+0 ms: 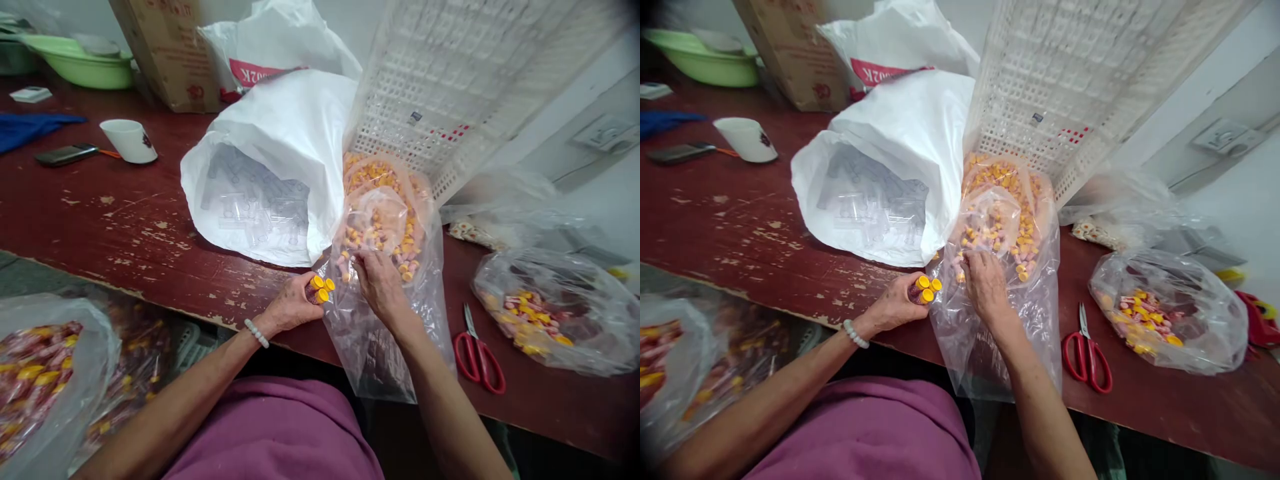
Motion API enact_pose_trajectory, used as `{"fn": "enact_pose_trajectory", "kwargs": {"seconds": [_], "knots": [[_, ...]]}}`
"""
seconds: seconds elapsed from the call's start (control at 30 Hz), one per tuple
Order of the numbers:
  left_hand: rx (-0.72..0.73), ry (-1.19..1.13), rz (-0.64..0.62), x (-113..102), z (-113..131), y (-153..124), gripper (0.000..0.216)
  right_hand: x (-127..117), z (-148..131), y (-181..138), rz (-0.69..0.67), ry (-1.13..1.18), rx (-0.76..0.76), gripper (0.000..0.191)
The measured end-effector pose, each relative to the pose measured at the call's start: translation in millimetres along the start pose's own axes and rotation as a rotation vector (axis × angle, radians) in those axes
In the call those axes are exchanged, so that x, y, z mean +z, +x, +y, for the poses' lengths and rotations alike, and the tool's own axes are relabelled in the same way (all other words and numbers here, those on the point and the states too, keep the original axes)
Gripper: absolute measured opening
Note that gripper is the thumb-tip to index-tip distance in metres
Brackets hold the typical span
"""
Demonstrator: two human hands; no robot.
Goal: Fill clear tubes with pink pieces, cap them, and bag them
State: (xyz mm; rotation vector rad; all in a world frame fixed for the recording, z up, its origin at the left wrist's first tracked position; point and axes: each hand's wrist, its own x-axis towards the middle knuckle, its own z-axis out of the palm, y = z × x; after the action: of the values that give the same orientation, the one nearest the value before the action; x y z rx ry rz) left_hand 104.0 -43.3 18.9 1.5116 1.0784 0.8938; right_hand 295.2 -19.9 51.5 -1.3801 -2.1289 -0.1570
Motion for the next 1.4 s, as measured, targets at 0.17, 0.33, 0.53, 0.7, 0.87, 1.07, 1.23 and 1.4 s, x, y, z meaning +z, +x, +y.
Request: {"fn": "enact_pose_trajectory", "kwargs": {"seconds": [0.17,0.33,0.53,0.7,0.87,1.07,1.23,1.4], "knots": [[-0.009,-0.034,-0.015,-0.1,-1.9,1.8,0.023,3.9,-4.9,-6.3,0.134,0.000,-0.032,0.016],[0.062,0.216,0.003,-2.2,1.7,1.3,0.017,-4.3,-47.0,-18.3,-0.149,0.175,-0.210,0.024],[0.128,0.341,0.001,-1.4,2.0,0.8,0.017,-2.7,-53.1,-15.2,-0.215,0.404,-0.182,0.027],[0.161,0.283,0.020,-2.7,-2.2,-0.5,0.018,-9.1,-50.7,-11.0,-0.156,0.391,-0.096,0.035],[0.090,0.129,-0.001,-4.9,-4.0,-1.6,0.018,-1.2,-64.8,-26.3,-0.104,0.275,-0.144,0.022],[-0.088,-0.114,0.021,-13.2,-1.7,-5.1,0.029,14.8,-79.3,-37.5,-0.172,0.282,-0.143,0.060],[-0.242,-0.543,-0.111,-23.0,4.9,-19.8,0.016,29.4,-88.4,-32.5,-0.132,0.229,-0.223,0.109],[-0.272,-0.724,-0.012,-17.6,2.8,-31.3,0.014,40.3,-100.8,-33.2,-0.053,0.238,-0.325,0.077]]}}
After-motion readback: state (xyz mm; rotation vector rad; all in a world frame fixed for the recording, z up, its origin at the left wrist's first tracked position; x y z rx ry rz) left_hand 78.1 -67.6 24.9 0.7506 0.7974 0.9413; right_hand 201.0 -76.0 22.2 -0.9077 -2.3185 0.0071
